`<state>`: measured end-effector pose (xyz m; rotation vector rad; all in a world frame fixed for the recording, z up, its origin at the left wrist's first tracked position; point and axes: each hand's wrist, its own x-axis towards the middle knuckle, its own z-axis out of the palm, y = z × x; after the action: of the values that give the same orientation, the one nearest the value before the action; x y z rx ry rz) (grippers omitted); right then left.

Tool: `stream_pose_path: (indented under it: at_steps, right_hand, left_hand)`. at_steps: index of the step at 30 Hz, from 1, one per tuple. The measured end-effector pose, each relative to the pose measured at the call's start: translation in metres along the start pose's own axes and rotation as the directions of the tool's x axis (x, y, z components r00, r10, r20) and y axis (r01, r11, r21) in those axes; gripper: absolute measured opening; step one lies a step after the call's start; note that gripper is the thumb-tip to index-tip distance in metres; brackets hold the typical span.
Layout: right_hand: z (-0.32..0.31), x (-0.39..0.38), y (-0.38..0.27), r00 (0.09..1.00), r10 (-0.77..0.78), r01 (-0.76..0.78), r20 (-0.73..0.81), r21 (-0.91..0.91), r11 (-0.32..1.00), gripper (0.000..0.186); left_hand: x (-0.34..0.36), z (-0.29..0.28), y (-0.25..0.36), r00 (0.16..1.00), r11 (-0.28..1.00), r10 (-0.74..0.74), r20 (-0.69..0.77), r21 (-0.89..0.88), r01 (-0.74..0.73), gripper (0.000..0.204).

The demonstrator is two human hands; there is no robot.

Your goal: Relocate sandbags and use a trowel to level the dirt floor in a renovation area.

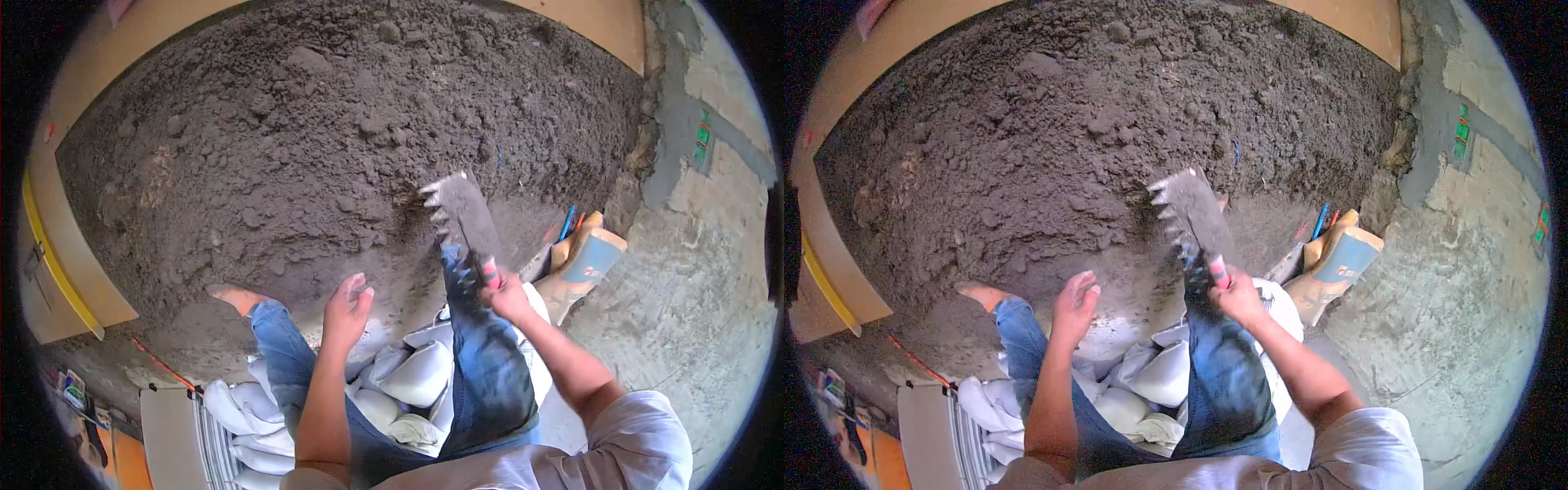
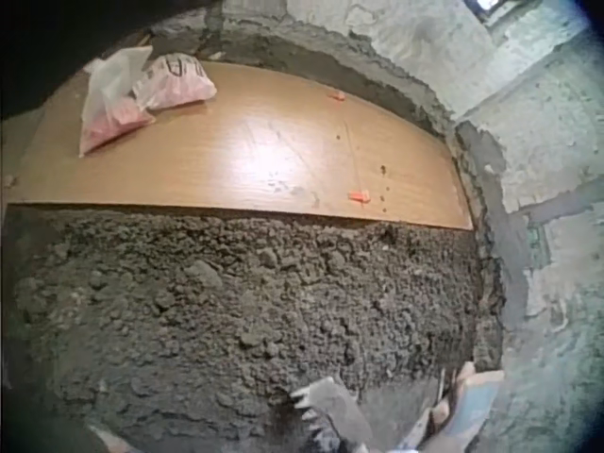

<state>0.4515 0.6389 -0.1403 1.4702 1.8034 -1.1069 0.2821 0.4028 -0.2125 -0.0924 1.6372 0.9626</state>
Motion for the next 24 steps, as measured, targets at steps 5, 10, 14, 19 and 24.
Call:
stream_pose_path:
  at_steps: [5,10,14,19,24]
  right_hand:
    - [0.047,0.079,-0.023,0.978,0.195,-0.199,0.071,0.047,0.979,0.032]
    - [0.065,0.129,-0.082,0.986,0.161,-0.166,0.045,0.403,0.900,0.007]
    - [0.053,0.122,-0.095,0.989,0.133,-0.148,0.067,0.561,0.815,0.007]
    - [-0.025,0.186,-0.121,0.988,0.134,-0.143,0.077,0.786,0.602,0.005]
    - [0.002,0.132,-0.084,0.953,0.302,-0.243,0.004,0.602,0.760,0.017]
  left_hand:
    - [-0.007,-0.017,0.006,0.999,0.997,0.003,-0.032,-0.077,-0.006,0.035]
    - [-0.010,-0.014,0.012,0.991,0.978,-0.126,0.049,-0.162,0.132,0.035]
    - [-0.009,-0.014,0.012,0.978,0.971,-0.188,0.096,-0.133,0.199,0.036]
    - [-0.004,0.002,0.016,0.981,0.963,-0.164,0.103,-0.199,0.182,0.037]
    - [-0.007,-0.001,0.005,0.976,0.961,-0.177,0.125,-0.193,0.199,0.039]
